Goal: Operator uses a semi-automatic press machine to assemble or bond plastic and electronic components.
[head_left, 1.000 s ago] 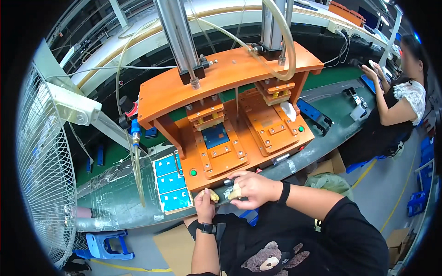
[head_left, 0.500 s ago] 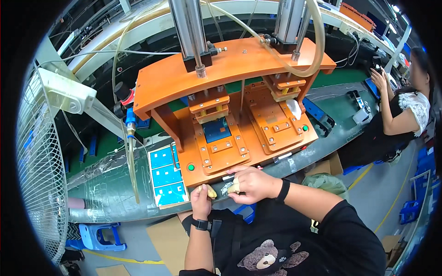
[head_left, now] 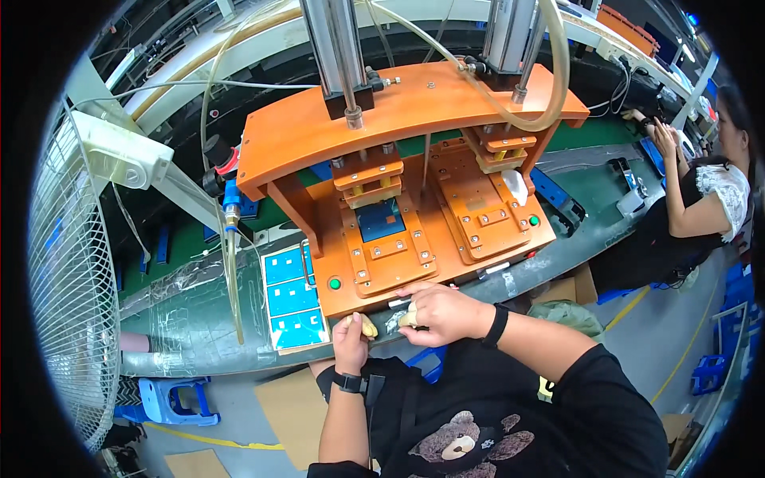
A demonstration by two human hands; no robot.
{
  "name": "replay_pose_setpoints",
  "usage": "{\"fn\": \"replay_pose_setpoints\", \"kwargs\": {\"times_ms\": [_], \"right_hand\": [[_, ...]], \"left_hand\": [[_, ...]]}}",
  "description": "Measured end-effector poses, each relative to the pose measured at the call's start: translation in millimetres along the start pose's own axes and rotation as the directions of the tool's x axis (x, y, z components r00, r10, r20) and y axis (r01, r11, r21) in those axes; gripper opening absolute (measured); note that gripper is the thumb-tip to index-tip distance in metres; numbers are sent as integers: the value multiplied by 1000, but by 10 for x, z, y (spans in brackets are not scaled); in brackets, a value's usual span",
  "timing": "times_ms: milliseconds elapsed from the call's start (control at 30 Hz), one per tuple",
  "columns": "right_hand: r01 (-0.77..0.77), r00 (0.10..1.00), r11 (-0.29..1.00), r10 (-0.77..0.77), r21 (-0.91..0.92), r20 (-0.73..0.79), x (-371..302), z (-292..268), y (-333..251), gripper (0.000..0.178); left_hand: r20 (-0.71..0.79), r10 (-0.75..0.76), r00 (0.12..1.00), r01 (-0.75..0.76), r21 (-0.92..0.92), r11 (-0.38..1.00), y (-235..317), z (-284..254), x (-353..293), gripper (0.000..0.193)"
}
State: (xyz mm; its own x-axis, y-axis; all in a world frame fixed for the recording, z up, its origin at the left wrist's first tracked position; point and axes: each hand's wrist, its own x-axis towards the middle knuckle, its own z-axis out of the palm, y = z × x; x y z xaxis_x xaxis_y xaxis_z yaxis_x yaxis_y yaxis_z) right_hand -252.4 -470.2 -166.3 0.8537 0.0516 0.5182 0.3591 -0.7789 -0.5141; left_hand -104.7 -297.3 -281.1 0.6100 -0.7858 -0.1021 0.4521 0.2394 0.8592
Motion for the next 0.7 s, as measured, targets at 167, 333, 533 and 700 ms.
{"fn": "replay_pose_setpoints", "kwargs": {"times_ms": [167, 333, 533, 700], "right_hand": [[-42, 999, 999, 42, -11, -16, 36, -29, -127, 17], [9, 987, 1000, -13, -23, -161, 78, -45, -292, 8], [26, 950, 981, 36, 192, -310, 114, -90, -152, 11], [-57, 996, 998, 54, -32, -73, 85, -68, -198, 17]], "left_hand": [[-14, 3, 1000, -3, -10, 1000, 2, 19, 5, 28], [-44, -7, 999, 7, -12, 1000, 24, 40, -1, 28], [-13, 17, 1000, -18, -13, 1000, 25, 55, 2, 28], [-74, 4, 997, -4, 0, 1000, 24, 75, -29, 29]]}}
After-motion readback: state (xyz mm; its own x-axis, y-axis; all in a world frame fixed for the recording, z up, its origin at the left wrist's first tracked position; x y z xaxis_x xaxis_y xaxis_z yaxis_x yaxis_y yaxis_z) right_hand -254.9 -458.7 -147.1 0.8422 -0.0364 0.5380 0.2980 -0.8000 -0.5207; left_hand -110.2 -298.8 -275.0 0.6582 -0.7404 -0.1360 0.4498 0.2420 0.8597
